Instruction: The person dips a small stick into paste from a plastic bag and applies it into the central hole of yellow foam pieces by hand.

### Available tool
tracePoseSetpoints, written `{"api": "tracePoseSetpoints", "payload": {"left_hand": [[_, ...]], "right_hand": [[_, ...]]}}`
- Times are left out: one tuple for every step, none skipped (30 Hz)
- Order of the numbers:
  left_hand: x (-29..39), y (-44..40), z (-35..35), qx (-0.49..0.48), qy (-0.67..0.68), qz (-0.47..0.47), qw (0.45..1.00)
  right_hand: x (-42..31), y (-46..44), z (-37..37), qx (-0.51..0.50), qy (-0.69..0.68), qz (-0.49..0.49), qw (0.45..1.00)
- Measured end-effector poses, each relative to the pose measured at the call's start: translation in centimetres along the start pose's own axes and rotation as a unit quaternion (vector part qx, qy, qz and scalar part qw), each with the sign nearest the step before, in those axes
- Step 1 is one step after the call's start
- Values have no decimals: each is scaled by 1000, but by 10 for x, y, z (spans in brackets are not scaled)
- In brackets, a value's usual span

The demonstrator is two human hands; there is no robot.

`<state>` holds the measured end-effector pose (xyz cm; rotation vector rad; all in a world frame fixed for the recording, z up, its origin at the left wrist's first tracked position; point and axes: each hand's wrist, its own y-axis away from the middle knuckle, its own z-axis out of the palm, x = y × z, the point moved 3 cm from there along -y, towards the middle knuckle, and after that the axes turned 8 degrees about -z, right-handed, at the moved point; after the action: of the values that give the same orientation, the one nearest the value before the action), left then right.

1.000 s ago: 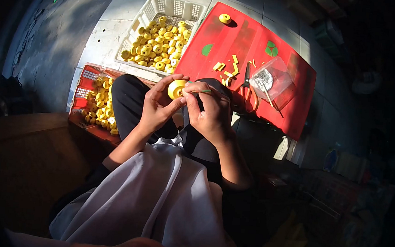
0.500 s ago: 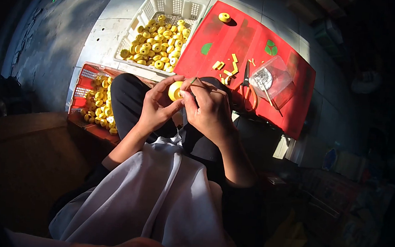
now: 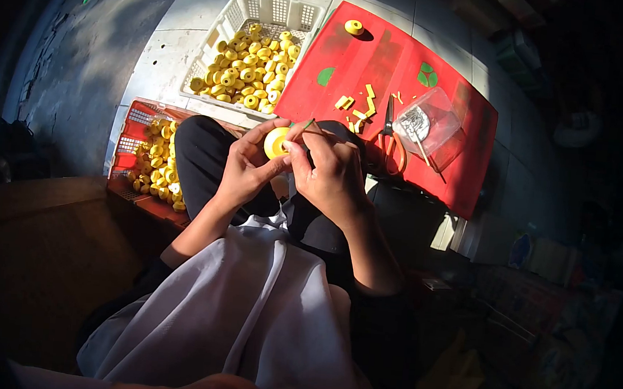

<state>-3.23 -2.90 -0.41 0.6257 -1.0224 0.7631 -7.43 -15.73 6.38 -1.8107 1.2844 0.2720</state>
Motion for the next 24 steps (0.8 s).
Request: {"api": "tracePoseSetpoints", "payload": {"left_hand": [[0,0,0,-1,5,-2,1000],[-1,0,0,-2,12,-7,1000],[-1,0,0,-2,18,-12,1000],[-2,0,0,-3,25,-17,1000],[-2,0,0,-4,29,-19,999],[-2,0,0,-5,33,-21,999],[-2,0,0,-6,37,-23,999],[-2,0,0,-3,37,-26,999],[-3,0,0,0,37,-29,999],[-3,0,0,4,37,-31,999],[-4,1,-1,2,39,-32,999],[-4,1,-1,0,41,-32,999],[-5,1,-1,-2,43,-32,999],[-6,0,-2,-5,45,-36,998],[-7,0,-3,-9,48,-41,998],[-7,0,-4,-12,50,-47,998],[-6,0,-4,-13,55,-54,997],[-5,0,-4,-14,60,-61,996],[-3,1,-4,-14,65,-67,995],[-2,1,-4,-14,69,-69,995],[0,1,-4,-13,73,-71,995],[0,1,-3,-13,77,-73,994],[0,0,-3,-14,75,-70,995],[0,0,-3,-15,73,-68,995]], "right_hand": [[0,0,0,-1,-1,4,1000],[0,0,0,0,1,2,1000],[0,-1,0,1,3,0,1000],[0,-1,0,2,4,-2,1000],[1,-1,0,2,5,-1,1000],[1,0,1,2,6,1,1000],[2,0,1,2,6,2,1000],[2,0,1,1,6,4,1000],[1,0,1,-1,6,7,1000],[1,0,1,-3,6,9,1000],[1,0,2,-6,7,13,1000],[1,0,2,-8,8,16,1000],[1,0,2,-10,10,19,1000],[2,1,2,-12,2,25,1000],[6,3,3,-13,-6,32,999],[9,4,4,-14,-14,38,999],[12,4,5,17,-33,34,999],[15,4,5,48,-52,28,997],[17,4,5,79,-71,23,994],[17,5,6,92,-67,30,993],[18,6,7,98,-74,30,992],[18,7,8,105,-81,30,991],[18,7,9,112,-88,31,989],[17,8,9,114,-87,34,989]]}}
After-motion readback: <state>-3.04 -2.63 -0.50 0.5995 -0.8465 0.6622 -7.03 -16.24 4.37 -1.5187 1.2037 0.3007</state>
